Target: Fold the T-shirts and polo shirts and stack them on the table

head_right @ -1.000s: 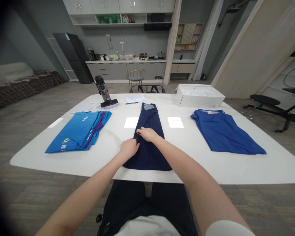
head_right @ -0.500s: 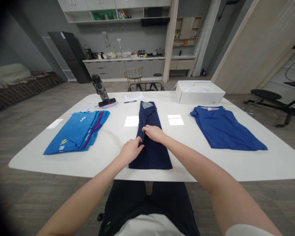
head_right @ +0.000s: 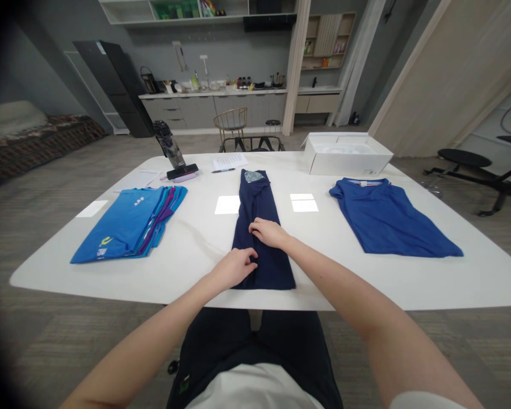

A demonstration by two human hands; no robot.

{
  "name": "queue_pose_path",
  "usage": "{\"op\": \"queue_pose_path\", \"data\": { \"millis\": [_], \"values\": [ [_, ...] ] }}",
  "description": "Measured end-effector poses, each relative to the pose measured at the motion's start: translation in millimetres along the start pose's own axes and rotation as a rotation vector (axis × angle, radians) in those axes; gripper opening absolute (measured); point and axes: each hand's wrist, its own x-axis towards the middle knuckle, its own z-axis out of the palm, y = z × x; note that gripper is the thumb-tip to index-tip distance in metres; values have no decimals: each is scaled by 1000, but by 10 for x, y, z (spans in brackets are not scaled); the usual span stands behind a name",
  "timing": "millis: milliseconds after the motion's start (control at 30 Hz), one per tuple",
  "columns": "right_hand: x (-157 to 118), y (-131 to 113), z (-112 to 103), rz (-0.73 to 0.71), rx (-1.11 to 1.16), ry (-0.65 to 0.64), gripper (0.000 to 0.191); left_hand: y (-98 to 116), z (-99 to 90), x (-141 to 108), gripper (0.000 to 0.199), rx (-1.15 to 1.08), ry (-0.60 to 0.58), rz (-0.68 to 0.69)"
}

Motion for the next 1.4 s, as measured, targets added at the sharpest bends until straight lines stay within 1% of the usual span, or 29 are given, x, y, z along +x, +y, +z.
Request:
{"op": "queue_pose_path", "data": {
  "millis": [67,167,233,333,400,467,567,633,700,767,867,967,1033,1133,1233,1333,1400],
  "values": [
    [-4,19,-27,-11,24,20,18,-22,12,-7,21,-91,19,24],
    [-24,70,-44,-25,56,57,17,-40,53,-26,20,-169,44,64],
    [-49,107,-36,-26,51,47,17,-49,87,-40,23,-222,7,95],
    [-102,148,-13,-22,32,21,19,-85,103,-53,31,-320,-94,138],
    [-148,161,1,-17,28,30,20,-140,75,-51,32,-347,-113,186],
    [-196,164,12,-15,28,36,20,-219,30,-37,29,-297,-69,243],
    [-246,156,20,-14,42,31,22,-338,-6,-13,26,-106,9,306],
    [-237,150,17,16,59,35,20,-380,9,-2,19,15,9,340],
    [-178,153,0,92,68,50,17,-380,38,15,15,83,0,357],
    [-65,184,-34,202,56,91,17,-355,56,63,15,104,24,355],
    [203,326,-107,396,21,199,21,-325,43,223,21,134,133,323],
    [551,599,-178,588,39,271,25,-343,17,453,24,238,252,281],
    [792,825,-208,679,72,284,30,-373,16,593,27,322,287,259],
    [1110,1154,-216,751,87,309,43,-417,28,733,28,416,268,257],
    [1356,1403,-193,799,56,331,53,-455,13,808,23,460,230,287],
    [1546,1566,-159,833,17,337,56,-499,-46,873,19,431,205,312],
    [1644,1646,-139,849,7,340,52,-532,-85,916,18,401,180,330]
  ]
}}
